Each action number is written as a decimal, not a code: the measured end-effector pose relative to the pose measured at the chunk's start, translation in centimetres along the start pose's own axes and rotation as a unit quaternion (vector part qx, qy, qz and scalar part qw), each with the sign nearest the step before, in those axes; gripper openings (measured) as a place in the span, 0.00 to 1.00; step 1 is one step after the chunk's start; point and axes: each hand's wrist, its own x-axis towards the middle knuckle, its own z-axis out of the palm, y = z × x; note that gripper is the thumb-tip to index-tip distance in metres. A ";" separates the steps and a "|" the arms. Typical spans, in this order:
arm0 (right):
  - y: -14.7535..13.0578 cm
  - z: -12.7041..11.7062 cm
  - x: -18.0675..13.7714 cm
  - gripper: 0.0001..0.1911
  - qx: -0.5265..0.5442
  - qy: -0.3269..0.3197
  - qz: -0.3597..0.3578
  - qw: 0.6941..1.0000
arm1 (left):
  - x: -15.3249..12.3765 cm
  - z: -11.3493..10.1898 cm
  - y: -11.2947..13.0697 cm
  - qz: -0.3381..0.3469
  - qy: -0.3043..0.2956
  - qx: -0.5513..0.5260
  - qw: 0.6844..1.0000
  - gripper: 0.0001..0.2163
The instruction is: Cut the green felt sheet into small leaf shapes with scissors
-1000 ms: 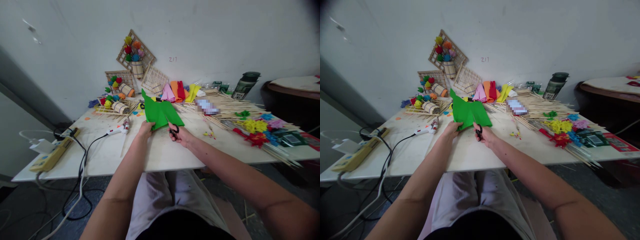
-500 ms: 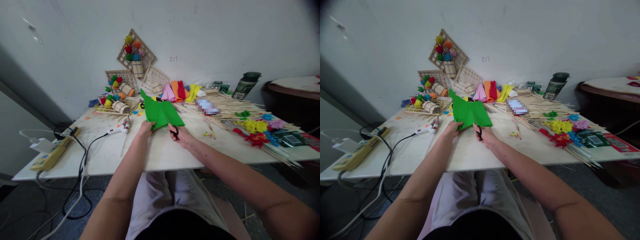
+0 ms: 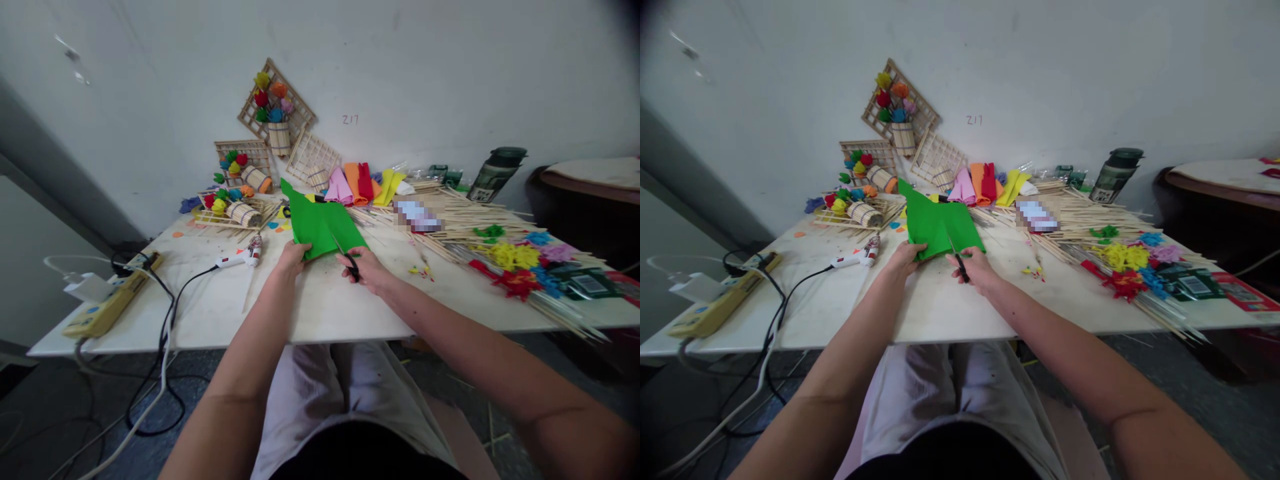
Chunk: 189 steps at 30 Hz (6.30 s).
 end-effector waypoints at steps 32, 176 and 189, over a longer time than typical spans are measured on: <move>-0.9 -2.1 3.4 0.21 0.004 -0.155 0.031 0.987 | 0.0 -0.4 0.2 0.006 -0.027 0.019 0.999 0.12; -1.2 2.4 4.9 0.23 0.126 -0.038 -0.055 0.990 | -1.2 0.0 -0.4 0.013 -0.102 -0.041 0.994 0.10; -0.9 1.6 4.9 0.23 0.099 -0.030 -0.068 0.992 | -1.4 -0.7 0.5 -0.065 -0.147 -0.038 0.986 0.14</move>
